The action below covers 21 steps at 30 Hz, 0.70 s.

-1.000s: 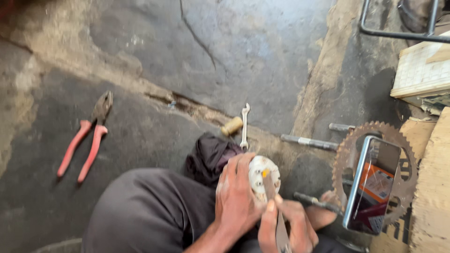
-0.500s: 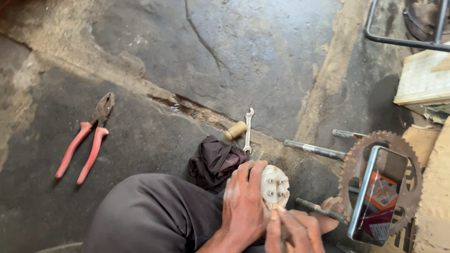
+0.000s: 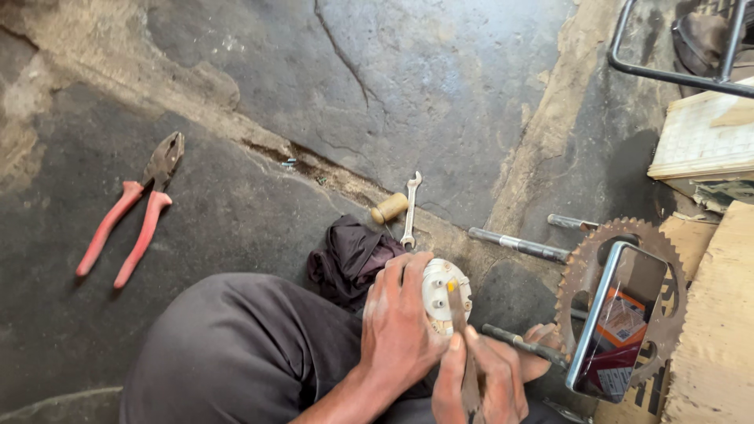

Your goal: The person sits on the workshop floor holding a round metal plate and files its edge with a flat file, repositioning the plate by hand to work around it. Pliers, a wrench and a sprocket lie on the floor nearby as the filing continues.

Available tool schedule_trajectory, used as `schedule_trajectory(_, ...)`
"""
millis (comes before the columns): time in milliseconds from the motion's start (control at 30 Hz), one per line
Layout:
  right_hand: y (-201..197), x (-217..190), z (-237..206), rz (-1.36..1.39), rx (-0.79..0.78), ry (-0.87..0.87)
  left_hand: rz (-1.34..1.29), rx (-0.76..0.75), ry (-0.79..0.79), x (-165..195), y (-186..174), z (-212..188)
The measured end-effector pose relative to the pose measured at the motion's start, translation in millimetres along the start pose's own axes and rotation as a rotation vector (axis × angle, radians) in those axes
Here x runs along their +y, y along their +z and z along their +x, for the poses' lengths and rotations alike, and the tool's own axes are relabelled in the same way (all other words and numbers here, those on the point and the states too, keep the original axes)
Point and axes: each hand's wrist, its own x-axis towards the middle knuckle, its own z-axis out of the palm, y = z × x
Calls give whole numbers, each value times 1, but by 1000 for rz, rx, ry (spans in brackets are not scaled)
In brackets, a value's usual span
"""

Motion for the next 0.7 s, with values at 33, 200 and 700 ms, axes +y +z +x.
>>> schedule_trajectory(33, -2, -1, 0, 25, -19, -2, 6, 0, 9, 0, 0, -1)
schedule_trajectory(200, -6, -3, 2, -52, -57, -47, -4, -5, 12, -1, -1, 0)
schedule_trajectory(700, -7, 1, 2, -47, -9, 53, 6, -37, 11, -1, -1, -2)
